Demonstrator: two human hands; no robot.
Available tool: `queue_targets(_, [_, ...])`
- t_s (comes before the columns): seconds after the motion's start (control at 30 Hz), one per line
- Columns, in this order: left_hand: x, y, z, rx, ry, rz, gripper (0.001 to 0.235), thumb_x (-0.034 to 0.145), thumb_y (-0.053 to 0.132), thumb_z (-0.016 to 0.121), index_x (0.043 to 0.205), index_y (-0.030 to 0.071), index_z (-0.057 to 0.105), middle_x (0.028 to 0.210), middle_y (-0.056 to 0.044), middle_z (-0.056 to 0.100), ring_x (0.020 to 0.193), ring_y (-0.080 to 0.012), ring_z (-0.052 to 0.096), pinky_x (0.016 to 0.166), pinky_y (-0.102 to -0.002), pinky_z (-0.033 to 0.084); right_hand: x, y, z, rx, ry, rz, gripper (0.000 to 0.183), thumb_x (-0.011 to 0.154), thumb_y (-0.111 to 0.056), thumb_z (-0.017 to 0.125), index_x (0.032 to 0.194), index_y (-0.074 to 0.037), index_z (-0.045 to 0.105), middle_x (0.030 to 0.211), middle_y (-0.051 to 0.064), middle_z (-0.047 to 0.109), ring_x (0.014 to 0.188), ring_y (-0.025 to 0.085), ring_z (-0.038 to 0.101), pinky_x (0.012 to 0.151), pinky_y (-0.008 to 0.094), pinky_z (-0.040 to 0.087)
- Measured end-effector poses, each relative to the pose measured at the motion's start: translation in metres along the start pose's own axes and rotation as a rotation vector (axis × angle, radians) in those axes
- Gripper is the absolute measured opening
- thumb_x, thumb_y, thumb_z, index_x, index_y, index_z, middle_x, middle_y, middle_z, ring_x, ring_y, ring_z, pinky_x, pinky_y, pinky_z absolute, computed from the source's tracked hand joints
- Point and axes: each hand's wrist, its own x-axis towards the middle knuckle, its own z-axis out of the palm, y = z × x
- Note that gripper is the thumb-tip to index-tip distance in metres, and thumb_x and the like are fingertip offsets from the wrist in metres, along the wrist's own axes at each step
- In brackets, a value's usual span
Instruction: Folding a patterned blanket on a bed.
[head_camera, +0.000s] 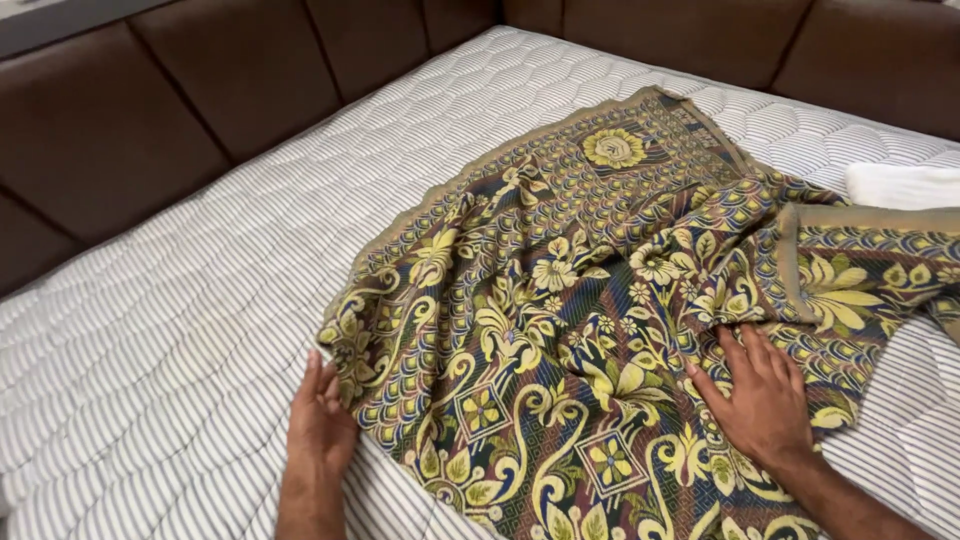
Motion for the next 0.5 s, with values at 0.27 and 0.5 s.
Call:
queue_targets(0.27, [0.0,0.019,0.046,0.126,0.165,-0.047,0.059,0.098,0.046,0.059,0.136,0.001,0.06,0.125,-0.019,0.07,0.103,-0.026,0.069,0.092,-0.04,0.055,0.055,-0.036,-0.058,0.195,-0.256,0.449,0.082,0.091,-0.076,0.04,0.143,-0.014,0.057,0.146,0.014,0.055,0.141,0.034,0.046,0.121,0.066,0.024])
queue_targets(0.5, [0.053,-0.002,0.005,-0.015,0.166,0.4,0.041,0.105,0.02,0.059,0.135,-0.007,0.062,0.12,-0.017,0.07,0.1,-0.0238,0.069,0.087,-0.039,0.059,0.114,-0.045,-0.04,0.56,-0.154,0.738,0.102,0.083,-0.051,0.081,0.149,0.007,0.029,0.14,0.031,0.046,0.118,0.044,0.057,0.102,0.063,0.048])
